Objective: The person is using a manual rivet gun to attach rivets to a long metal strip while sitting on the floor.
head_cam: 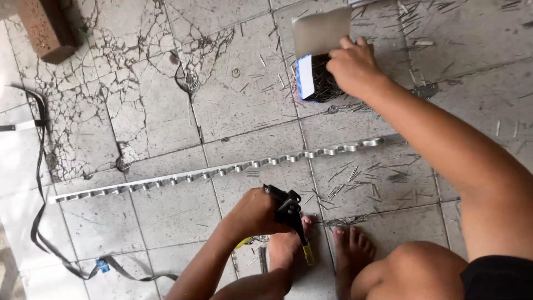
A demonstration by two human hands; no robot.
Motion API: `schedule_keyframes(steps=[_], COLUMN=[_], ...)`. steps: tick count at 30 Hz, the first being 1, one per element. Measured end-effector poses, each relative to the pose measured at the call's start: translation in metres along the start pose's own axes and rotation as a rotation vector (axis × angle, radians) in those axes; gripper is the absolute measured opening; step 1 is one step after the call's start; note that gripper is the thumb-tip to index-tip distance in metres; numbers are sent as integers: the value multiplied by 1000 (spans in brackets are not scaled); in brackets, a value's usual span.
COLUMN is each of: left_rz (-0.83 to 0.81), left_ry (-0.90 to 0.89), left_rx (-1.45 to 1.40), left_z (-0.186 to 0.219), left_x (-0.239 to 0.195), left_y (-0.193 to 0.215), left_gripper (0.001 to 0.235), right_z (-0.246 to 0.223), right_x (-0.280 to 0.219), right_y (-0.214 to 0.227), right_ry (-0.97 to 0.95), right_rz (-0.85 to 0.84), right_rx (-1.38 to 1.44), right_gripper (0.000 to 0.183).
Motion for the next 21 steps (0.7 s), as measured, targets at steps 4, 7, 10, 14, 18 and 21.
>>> schedule_keyframes(steps=[4, 7, 10, 14, 18, 21], left_rz=[-43, -73, -152, -124, -215, -233], left_ry=[81, 57, -35, -103, -85, -80], left_rx=[57, 45, 85, 262, 355, 357], left_z=[-14, -14, -3, -9, -3, 5], left_x=[2, 18, 41, 71, 88, 89], left_y=[-5, -9, -16, -48, -54, -49], left_gripper=[28, 23, 30, 33, 44, 42], right_z=[20, 24, 16, -36, -95, -93], right_x=[-3, -21, -45, -102, -155, -163], right_y=[-24, -9, 13, 44, 70, 63], right_ry=[66, 88, 208, 357, 470, 327], right_rz=[144, 378, 529, 370, -38, -122], right_rx=[-2, 35, 200, 830, 1365, 1417], right_gripper=[19, 12, 12, 6, 16, 13])
Point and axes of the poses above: each hand's wrist, its own x-axis towards the middle knuckle, its own y-axis out of the back of the hand, z = x × y, the point moved 4 cm from there along x, towards the middle knuckle, and after that the axes turned 8 degrees about -z, right-handed, at the moved point
